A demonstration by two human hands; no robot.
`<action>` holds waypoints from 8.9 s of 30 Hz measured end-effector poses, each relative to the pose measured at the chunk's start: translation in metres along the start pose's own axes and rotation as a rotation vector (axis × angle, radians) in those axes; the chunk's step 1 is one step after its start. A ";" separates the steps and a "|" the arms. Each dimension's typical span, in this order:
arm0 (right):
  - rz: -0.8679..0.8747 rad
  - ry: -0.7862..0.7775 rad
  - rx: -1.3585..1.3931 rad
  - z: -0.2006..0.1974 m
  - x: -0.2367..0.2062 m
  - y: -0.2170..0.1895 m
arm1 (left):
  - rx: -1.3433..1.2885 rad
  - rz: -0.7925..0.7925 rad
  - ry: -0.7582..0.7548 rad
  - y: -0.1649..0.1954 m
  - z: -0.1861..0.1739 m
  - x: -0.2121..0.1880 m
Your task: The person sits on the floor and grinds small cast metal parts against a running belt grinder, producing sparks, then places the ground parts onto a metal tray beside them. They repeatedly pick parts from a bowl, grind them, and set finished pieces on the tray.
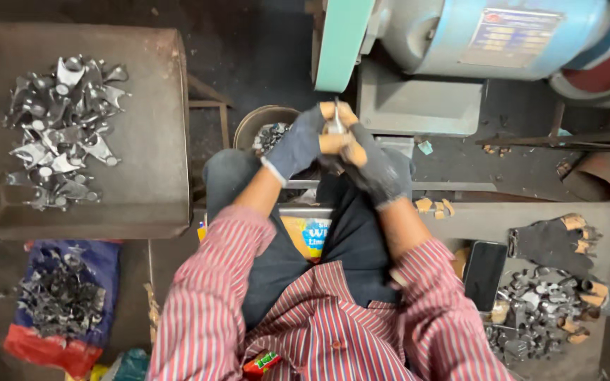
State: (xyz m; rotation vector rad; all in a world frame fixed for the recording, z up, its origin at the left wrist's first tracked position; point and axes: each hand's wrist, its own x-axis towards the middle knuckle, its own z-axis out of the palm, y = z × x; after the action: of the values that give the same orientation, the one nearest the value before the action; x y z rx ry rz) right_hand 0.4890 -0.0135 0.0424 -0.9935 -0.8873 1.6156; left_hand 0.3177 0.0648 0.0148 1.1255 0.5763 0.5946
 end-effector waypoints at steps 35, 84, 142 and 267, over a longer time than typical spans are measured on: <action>0.149 -0.193 -1.174 0.107 0.004 0.049 | 1.206 -0.114 1.364 0.017 -0.172 -0.186; 0.228 0.251 -1.074 0.027 -0.002 0.002 | 0.886 0.072 0.237 0.023 -0.046 -0.064; -0.053 0.148 0.042 -0.028 0.066 0.075 | -0.527 0.150 -0.038 -0.080 -0.040 0.051; 0.183 -0.101 -0.666 0.001 -0.085 0.010 | 0.905 0.396 0.165 0.018 0.066 -0.098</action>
State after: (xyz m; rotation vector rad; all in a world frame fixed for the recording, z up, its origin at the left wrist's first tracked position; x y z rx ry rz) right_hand 0.4982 -0.0988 0.0488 -1.4893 -1.4931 1.5543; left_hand 0.2913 -0.0409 0.0652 2.0883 0.8034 0.7966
